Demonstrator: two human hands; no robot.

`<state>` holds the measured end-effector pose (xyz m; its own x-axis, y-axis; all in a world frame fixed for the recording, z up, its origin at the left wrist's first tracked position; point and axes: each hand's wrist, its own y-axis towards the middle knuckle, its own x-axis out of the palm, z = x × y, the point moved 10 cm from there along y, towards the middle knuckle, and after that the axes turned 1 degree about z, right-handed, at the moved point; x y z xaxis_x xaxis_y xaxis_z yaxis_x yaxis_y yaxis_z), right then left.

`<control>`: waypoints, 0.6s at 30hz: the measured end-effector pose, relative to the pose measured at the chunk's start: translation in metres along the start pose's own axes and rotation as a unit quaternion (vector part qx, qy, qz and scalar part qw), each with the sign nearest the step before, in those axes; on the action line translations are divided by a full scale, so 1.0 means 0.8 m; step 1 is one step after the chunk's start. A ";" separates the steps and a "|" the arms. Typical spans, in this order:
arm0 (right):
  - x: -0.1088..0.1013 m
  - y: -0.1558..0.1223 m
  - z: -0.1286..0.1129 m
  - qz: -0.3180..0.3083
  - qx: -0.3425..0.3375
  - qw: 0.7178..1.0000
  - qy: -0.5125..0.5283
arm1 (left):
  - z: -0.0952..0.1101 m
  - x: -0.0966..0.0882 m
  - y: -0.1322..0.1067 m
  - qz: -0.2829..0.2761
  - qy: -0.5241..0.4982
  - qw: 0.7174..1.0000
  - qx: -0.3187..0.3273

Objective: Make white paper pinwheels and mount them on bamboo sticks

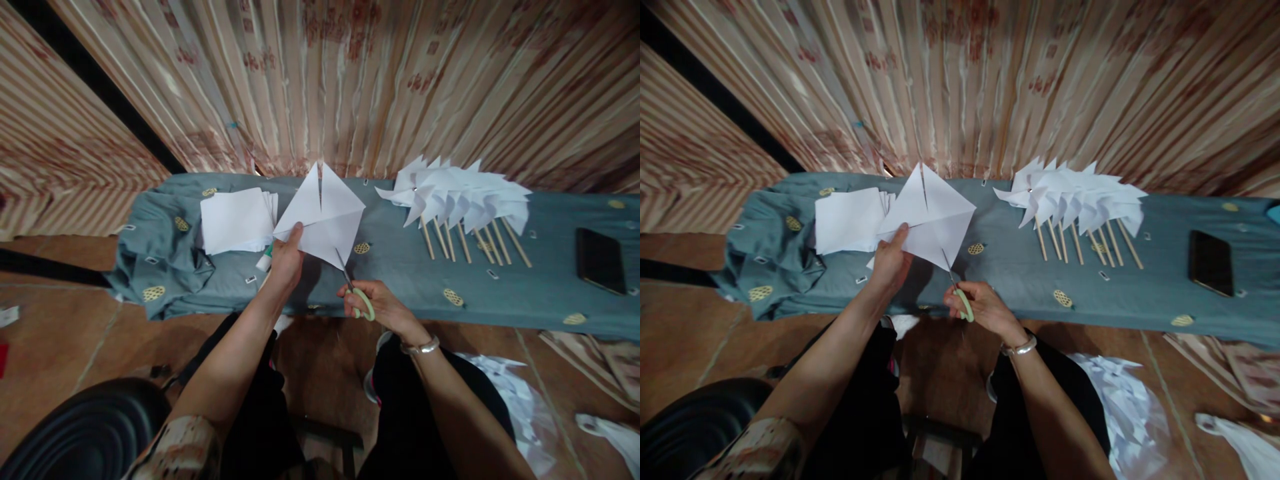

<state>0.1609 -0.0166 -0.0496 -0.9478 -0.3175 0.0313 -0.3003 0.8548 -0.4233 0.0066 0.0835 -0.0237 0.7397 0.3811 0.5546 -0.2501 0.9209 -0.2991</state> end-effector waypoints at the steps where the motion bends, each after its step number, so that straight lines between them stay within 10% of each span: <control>1: -0.001 0.001 0.002 0.002 0.002 1.000 0.001 | 0.000 0.000 0.000 0.002 0.001 1.000 -0.001; 18: -0.004 0.005 0.012 0.026 0.017 0.998 0.059 | 0.003 -0.002 0.001 0.012 -0.009 1.000 0.006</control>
<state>0.1639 -0.0162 -0.0600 -0.9688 -0.2204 0.1134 -0.2478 0.8542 -0.4572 0.0035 0.0836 -0.0227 0.7225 0.4036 0.5613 -0.2747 0.9126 -0.3027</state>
